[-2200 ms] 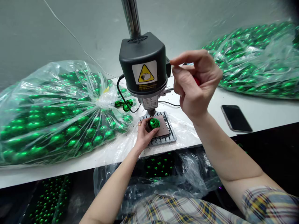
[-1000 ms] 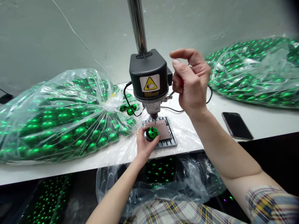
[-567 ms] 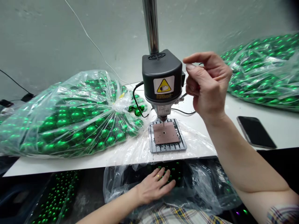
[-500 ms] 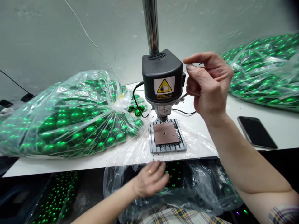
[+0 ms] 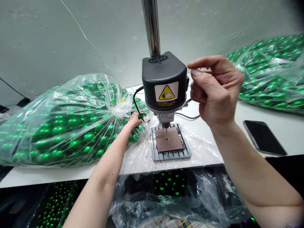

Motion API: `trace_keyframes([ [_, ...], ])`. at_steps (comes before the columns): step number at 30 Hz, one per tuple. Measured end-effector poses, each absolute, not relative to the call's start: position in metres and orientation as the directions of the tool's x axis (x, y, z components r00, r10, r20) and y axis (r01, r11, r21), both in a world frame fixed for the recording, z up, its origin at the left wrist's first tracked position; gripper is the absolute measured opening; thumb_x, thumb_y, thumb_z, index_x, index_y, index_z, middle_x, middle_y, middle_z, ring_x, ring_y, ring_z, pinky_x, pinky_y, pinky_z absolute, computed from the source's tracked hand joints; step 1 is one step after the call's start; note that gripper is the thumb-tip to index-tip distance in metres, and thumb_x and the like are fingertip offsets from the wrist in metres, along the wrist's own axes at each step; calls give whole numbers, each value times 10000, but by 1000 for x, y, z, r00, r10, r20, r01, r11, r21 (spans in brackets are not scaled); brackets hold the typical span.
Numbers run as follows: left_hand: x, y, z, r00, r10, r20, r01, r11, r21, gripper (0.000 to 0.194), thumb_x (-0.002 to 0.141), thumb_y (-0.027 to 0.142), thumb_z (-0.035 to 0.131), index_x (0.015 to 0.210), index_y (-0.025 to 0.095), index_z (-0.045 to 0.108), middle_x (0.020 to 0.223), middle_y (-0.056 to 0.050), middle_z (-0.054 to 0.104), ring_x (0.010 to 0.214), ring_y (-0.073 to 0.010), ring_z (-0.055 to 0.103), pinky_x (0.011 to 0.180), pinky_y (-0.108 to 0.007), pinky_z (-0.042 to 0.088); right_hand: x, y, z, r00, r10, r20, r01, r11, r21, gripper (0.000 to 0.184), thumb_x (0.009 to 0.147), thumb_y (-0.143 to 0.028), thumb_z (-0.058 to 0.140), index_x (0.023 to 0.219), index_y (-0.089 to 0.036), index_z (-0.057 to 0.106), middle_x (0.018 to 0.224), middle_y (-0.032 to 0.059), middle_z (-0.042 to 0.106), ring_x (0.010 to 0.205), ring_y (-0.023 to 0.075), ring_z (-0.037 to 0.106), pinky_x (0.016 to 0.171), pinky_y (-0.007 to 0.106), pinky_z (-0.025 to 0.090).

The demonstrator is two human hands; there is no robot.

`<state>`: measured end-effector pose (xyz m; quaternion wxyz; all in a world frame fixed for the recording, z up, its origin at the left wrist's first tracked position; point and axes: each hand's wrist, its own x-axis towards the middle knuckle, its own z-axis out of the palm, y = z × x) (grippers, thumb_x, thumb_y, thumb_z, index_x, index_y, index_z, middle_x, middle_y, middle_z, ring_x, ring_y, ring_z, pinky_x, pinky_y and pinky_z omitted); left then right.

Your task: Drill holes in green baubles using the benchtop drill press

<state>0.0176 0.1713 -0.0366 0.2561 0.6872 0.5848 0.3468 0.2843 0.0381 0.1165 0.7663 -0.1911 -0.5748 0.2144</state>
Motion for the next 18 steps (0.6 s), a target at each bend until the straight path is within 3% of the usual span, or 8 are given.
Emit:
trace_keyframes([
  [4, 3, 146, -24, 23, 986, 165, 518, -153, 841, 335, 744, 287, 706, 1057, 175, 670, 996, -82, 697, 915, -229, 646, 847, -364, 542, 285, 39, 116, 240, 544, 804, -45, 834, -550, 75, 890, -351, 731, 867, -279, 723, 529, -38, 443, 392, 90, 324, 332, 282, 216],
  [8, -13, 95, -3, 16, 1000, -13, 39, 12, 999, 493, 840, 417, 615, 1298, 240, 575, 1032, -62, 702, 808, -188, 660, 669, -298, 538, 284, 40, 116, 275, 526, 805, -86, 847, -525, 49, 854, -320, 765, 852, -273, 751, 514, -44, 431, 383, 75, 298, 325, 266, 191],
  [10, -17, 67, 4, 71, 993, -93, -122, 101, 987, 507, 877, 467, 592, 1333, 248, 557, 1015, -78, 722, 798, -205, 678, 649, -313, 535, 283, 40, 116, 279, 535, 797, -85, 841, -535, 43, 860, -311, 759, 859, -269, 757, 507, -47, 422, 382, 67, 300, 327, 249, 193],
  [13, -14, 36, 7, 134, 980, -146, -202, 172, 964, 507, 916, 566, 573, 1295, 230, 588, 1052, -109, 737, 844, -232, 705, 703, -366, 566, 283, 41, 115, 285, 535, 795, -97, 842, -531, 58, 858, -311, 771, 858, -254, 762, 496, -50, 413, 375, 59, 301, 318, 232, 182],
  [18, 14, 11, -11, 163, 979, -120, -286, 163, 944, 463, 832, 513, 746, 1164, 218, 615, 1175, -94, 714, 1031, -254, 719, 909, -428, 587, 285, 44, 114, 285, 517, 807, -133, 855, -501, 115, 814, -338, 820, 841, -240, 767, 479, -52, 409, 357, 55, 302, 294, 239, 158],
])
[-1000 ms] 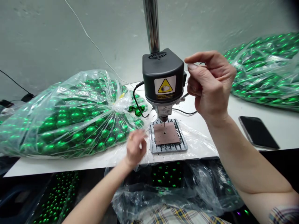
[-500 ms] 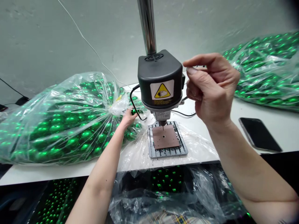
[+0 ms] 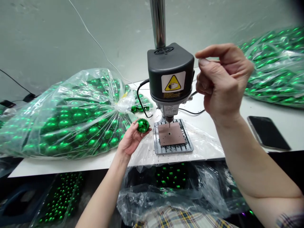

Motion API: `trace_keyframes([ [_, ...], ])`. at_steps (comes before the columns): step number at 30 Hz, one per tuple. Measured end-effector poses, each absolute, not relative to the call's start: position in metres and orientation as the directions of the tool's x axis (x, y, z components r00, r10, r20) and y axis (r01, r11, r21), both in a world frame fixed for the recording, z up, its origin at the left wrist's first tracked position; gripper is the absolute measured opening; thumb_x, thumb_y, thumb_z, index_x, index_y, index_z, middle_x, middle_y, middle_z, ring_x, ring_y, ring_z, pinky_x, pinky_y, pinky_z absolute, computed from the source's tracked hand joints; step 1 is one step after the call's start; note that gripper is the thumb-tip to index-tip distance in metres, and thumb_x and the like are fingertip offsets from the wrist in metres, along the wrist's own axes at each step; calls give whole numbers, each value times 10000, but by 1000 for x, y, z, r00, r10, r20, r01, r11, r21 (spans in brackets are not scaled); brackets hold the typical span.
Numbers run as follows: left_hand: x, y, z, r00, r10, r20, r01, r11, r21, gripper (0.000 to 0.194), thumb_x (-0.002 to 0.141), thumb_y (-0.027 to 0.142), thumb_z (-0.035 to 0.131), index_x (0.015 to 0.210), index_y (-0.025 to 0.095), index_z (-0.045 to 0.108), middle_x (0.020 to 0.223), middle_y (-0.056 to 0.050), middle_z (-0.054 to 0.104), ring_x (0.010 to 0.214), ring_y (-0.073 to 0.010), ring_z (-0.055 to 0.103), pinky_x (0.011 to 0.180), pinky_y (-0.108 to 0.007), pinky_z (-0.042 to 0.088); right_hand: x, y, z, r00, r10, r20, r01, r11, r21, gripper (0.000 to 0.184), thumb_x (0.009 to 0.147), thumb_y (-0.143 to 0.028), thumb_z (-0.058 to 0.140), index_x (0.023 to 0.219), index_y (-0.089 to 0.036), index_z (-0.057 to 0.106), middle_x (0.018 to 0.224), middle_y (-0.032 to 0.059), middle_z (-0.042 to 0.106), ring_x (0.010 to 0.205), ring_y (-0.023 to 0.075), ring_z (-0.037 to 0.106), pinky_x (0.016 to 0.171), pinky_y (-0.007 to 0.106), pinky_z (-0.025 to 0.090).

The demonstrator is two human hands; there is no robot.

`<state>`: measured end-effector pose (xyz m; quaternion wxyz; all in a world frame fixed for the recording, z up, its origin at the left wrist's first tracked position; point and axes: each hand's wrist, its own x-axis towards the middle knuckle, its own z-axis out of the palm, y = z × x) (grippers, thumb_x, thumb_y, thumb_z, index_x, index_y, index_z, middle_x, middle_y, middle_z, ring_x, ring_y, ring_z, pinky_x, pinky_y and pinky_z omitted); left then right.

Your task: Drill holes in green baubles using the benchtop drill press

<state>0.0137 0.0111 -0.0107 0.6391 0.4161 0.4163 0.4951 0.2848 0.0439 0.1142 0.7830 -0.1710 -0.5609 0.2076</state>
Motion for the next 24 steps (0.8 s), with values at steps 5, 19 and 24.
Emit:
trace_keyframes([
  [5, 52, 6, -49, 67, 997, -31, -160, 41, 986, 583, 704, 427, 878, 1176, 223, 603, 1046, -62, 728, 959, -206, 704, 864, -363, 568, 286, 45, 115, 264, 545, 796, -108, 837, -537, 231, 798, -477, 812, 851, -263, 745, 489, -50, 434, 363, 63, 290, 297, 259, 181],
  [19, 87, 26, -79, 124, 982, 143, 115, -157, 981, 526, 692, 361, 859, 1143, 209, 636, 1106, -73, 714, 864, -189, 662, 731, -299, 513, 290, 45, 113, 213, 569, 794, 86, 799, -595, 389, 905, -627, 621, 965, -243, 654, 576, -48, 456, 435, 59, 338, 389, 215, 306],
  [24, 92, 24, -81, 142, 969, 203, 205, -230, 951, 546, 691, 308, 855, 1195, 221, 663, 1167, -75, 704, 927, -208, 638, 738, -300, 496, 289, 46, 113, 216, 564, 797, 92, 801, -592, 358, 917, -604, 618, 977, -253, 649, 585, -47, 458, 438, 68, 349, 392, 225, 312],
])
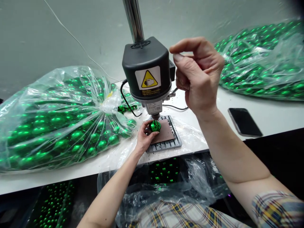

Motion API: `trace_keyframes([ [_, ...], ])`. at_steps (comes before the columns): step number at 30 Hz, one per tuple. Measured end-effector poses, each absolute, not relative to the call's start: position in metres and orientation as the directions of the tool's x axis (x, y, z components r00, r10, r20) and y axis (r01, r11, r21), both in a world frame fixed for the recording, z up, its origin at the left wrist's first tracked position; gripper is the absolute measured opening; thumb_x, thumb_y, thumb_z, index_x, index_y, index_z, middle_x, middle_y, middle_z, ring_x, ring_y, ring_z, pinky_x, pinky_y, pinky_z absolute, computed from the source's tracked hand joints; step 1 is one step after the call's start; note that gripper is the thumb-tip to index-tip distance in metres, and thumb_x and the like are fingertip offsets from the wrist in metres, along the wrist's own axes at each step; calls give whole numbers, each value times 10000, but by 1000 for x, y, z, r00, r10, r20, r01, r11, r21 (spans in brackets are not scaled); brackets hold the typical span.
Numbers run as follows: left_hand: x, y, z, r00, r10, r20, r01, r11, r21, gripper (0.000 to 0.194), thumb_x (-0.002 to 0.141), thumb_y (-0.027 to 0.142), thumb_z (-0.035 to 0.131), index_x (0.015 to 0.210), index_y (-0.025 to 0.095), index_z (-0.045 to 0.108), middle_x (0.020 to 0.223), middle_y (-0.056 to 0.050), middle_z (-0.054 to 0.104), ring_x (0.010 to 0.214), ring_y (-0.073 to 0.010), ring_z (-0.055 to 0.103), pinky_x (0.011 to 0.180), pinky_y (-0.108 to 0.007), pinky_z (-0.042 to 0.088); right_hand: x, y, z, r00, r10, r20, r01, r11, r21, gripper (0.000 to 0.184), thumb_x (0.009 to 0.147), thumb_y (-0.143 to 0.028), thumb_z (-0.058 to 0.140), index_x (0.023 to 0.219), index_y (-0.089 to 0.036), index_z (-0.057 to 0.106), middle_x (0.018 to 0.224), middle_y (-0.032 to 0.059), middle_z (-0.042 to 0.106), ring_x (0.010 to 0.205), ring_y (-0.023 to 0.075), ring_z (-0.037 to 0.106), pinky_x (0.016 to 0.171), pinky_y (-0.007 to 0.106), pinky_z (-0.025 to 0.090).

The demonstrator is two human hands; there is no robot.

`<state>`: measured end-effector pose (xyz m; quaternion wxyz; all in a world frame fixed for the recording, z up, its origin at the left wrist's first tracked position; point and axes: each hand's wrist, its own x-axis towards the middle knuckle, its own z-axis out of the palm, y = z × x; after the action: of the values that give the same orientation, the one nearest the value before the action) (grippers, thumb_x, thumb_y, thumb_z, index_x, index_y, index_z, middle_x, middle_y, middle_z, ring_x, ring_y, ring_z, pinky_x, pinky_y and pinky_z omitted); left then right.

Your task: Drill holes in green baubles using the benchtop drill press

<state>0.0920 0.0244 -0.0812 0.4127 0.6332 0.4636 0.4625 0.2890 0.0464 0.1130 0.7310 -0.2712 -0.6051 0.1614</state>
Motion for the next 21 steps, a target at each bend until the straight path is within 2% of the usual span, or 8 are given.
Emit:
trace_keyframes([
  [3, 93, 21, -83, 158, 962, 223, 283, -261, 923, 575, 710, 278, 844, 1256, 251, 663, 1235, -77, 685, 1014, -237, 627, 819, -335, 497, 289, 47, 113, 220, 569, 792, 87, 798, -597, 350, 921, -595, 619, 969, -250, 646, 577, -49, 454, 434, 68, 338, 386, 230, 310],
  [6, 94, 17, -84, 199, 926, 320, 355, -372, 857, 547, 738, 255, 828, 1259, 268, 663, 1250, -76, 684, 1140, -277, 600, 981, -411, 462, 289, 47, 113, 220, 560, 799, 41, 813, -581, 352, 901, -590, 654, 953, -242, 653, 572, -54, 452, 427, 61, 320, 379, 232, 299],
  [9, 96, 13, -83, 244, 896, 372, 402, -442, 802, 507, 762, 297, 822, 1243, 257, 662, 1211, -82, 693, 1147, -288, 595, 1031, -452, 434, 290, 47, 112, 210, 551, 808, 17, 824, -566, 359, 872, -597, 685, 949, -248, 666, 568, -59, 456, 423, 57, 325, 376, 231, 294],
  [12, 102, 11, -84, 188, 933, 307, 389, -358, 849, 480, 781, 350, 814, 1224, 234, 668, 1166, -95, 689, 1110, -280, 609, 995, -441, 464, 290, 47, 111, 220, 552, 804, -10, 825, -565, 354, 840, -603, 713, 937, -263, 687, 568, -63, 477, 422, 53, 336, 382, 228, 303],
  [16, 109, 12, -88, 92, 979, 181, 252, -199, 947, 529, 741, 330, 850, 1215, 199, 657, 1129, -103, 689, 1062, -252, 651, 971, -411, 509, 288, 46, 112, 241, 538, 808, -98, 842, -531, 323, 791, -562, 776, 891, -259, 721, 539, -74, 477, 406, 41, 313, 381, 226, 276],
  [21, 111, 12, -87, 71, 983, 167, 213, -179, 961, 559, 699, 312, 887, 1199, 195, 664, 1123, -100, 697, 1074, -251, 664, 1005, -422, 518, 284, 39, 111, 264, 535, 802, -137, 845, -518, 289, 772, -510, 822, 870, -251, 740, 529, -72, 494, 398, 44, 299, 377, 246, 258],
])
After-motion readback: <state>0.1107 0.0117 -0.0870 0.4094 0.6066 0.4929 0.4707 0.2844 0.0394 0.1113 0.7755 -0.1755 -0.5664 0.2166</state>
